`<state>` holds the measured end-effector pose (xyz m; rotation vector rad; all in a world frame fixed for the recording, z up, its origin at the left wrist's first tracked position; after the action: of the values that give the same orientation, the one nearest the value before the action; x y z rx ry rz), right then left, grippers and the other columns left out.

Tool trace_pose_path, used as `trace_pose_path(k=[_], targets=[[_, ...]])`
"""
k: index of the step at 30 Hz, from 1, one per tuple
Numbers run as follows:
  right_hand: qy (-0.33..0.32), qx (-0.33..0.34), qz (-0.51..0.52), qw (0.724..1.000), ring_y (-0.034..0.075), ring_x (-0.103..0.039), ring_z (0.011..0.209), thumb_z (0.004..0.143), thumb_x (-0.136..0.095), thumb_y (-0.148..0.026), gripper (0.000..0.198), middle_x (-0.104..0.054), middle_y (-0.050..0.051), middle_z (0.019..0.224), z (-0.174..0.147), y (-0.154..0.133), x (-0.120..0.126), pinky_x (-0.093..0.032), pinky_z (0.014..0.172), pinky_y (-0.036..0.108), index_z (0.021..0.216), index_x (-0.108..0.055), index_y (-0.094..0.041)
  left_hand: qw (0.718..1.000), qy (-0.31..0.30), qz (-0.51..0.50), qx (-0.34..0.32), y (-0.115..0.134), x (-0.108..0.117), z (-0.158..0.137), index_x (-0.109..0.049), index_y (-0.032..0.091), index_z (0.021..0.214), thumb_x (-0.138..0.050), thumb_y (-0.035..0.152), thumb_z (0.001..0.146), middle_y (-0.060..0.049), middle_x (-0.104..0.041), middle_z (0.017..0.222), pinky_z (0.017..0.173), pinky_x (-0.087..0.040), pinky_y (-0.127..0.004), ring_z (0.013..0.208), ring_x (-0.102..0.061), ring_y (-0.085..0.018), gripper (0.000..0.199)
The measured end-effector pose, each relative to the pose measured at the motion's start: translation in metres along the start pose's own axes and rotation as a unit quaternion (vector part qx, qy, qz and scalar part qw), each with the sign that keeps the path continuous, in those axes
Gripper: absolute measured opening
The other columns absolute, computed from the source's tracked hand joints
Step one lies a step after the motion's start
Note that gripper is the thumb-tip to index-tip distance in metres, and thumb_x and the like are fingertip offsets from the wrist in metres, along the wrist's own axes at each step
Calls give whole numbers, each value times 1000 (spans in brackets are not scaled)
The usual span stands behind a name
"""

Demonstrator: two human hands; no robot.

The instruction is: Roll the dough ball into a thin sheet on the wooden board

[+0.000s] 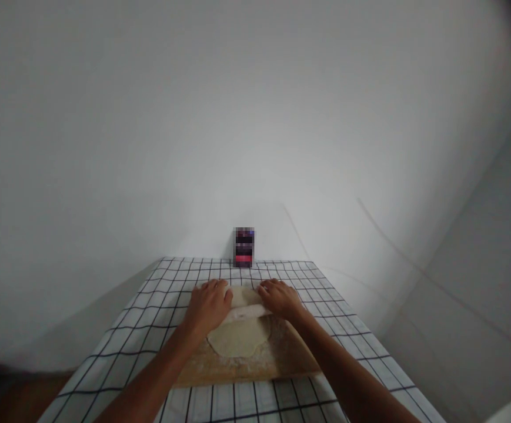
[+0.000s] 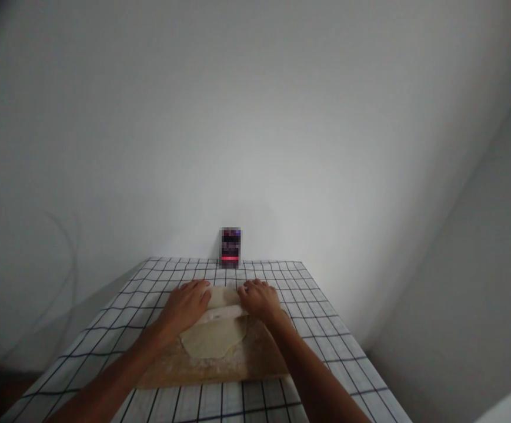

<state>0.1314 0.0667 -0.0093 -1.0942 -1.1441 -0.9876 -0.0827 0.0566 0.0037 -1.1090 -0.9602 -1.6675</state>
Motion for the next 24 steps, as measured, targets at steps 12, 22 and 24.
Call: trace_pose_path(k=[12,22,24], targets=[[96,-25,35,994,25,-39,150,109,-26,-37,49,-49,9,159,-108,-16,-12,-32,122,51,145,-57,-25,997,50,7,-56,16,-6,-63,-57,15,144,-35,36,105,-14,-56,153,122,-28,-56,147,-44,-33,49],[65,-23,51,996,27,-47,144,109,-26,-40,48,-56,8,153,-60,-14,5,-27,121,54,132,-66,-26,999,33,19,-28,14,3,-41,-65,20,133,-44,34,103,-13,-63,146,122,-30,-54,140,-52,-32,39],[54,-24,52,997,26,-57,134,109,-28,-41,47,-65,10,144,-40,-11,8,-37,114,49,130,-67,-25,999,30,18,-16,12,1,-31,-66,21,130,-46,34,102,-12,-65,144,120,-32,-51,137,-55,-31,37]])
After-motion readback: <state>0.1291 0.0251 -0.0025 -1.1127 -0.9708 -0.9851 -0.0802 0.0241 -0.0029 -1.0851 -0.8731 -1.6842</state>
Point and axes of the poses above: each hand's wrist, its own z-axis towards the middle knuckle, its own x-axis out of the back of the hand, y = z × x, the point moved 3 cm from there along z, towards the middle knuckle
